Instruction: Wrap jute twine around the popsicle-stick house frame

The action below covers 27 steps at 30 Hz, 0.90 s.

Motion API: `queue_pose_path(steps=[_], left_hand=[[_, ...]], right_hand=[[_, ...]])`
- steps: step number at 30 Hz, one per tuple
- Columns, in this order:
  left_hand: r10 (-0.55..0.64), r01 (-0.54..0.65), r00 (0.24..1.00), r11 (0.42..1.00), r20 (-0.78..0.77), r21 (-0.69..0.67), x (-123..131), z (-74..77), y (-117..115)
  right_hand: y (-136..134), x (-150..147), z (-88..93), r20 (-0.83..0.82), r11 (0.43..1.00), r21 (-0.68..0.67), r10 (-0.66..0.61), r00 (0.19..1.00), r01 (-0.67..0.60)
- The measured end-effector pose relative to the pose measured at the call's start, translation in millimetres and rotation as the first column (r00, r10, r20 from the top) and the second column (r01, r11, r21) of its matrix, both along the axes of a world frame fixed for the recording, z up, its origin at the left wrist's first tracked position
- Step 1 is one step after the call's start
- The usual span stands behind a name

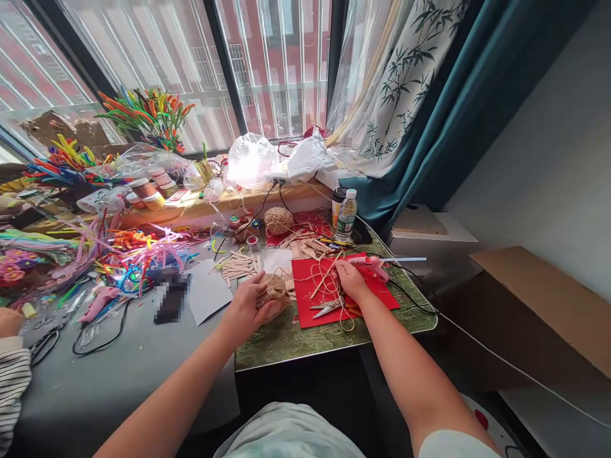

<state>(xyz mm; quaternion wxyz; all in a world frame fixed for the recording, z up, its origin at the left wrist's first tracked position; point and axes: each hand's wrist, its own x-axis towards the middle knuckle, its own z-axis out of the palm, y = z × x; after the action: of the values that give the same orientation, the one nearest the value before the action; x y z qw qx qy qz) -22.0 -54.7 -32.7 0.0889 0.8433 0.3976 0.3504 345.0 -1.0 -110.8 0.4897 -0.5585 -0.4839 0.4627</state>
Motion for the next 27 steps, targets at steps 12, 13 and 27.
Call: queue_pose_path(steps=[12, 13, 27], left_hand=[[-0.002, 0.002, 1.000, 1.000, -0.006, -0.011, -5.3, -2.4, -3.7], [0.000, 0.000, 1.000, 1.000, -0.005, -0.011, -5.2, -2.9, -4.1], [-0.029, 0.030, 0.999, 0.999, 0.044, -0.018, -8.2, -8.4, 0.7]], right_hand=[[2.2, 7.3, -8.5, -0.103, 0.991, 0.135, -0.006, 0.995, 0.020], [2.5, 7.4, -8.6, -0.121, 0.990, 0.138, -0.008, 0.993, 0.025], [5.6, 6.7, -0.5, -0.230, 0.992, 0.114, -0.034, 0.973, 0.062]])
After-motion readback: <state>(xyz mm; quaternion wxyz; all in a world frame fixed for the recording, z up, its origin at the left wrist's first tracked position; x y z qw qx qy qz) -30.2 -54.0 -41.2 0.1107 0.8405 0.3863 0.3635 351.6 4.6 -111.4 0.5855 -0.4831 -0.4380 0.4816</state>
